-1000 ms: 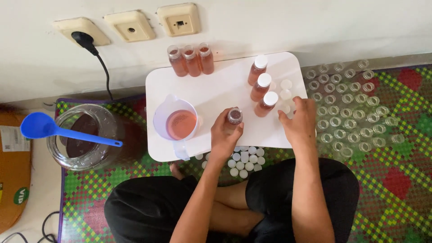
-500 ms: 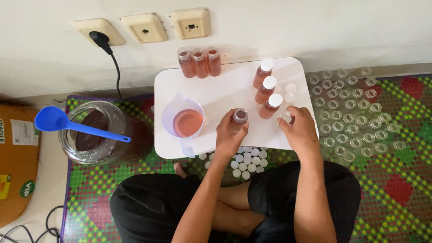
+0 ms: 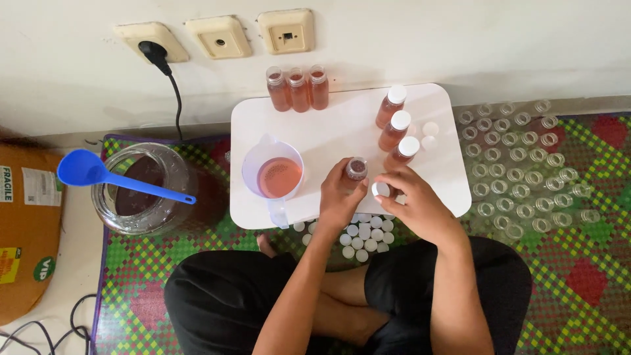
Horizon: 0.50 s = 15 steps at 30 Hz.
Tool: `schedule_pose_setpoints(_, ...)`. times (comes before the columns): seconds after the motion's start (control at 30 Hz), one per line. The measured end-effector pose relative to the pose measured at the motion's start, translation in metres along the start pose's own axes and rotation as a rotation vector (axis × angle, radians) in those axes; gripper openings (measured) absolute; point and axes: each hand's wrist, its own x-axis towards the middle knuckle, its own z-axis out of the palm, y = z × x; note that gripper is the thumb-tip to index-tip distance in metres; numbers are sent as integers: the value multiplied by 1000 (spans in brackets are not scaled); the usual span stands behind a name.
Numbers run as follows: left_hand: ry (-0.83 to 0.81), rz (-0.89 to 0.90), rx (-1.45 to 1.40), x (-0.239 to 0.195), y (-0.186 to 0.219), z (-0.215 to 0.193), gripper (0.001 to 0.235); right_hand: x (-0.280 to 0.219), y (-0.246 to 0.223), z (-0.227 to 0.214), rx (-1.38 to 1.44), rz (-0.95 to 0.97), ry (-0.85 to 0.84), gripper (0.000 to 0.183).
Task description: The person sits on the floor and fills small plastic bottles with a pink liquid from a measuring cup. They then screw white caps onto each bottle and place them in a row on a white tray.
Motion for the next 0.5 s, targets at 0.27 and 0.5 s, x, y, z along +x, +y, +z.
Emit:
schedule_pose_setpoints(0.27, 7, 22, -49, 0, 1, -2, 57, 6, 11, 19, 184, -144, 192, 34)
schedule_pose_setpoints(0.5, 1, 8, -63, -2, 7, -4, 59, 12, 1, 31, 132, -258, 375, 31)
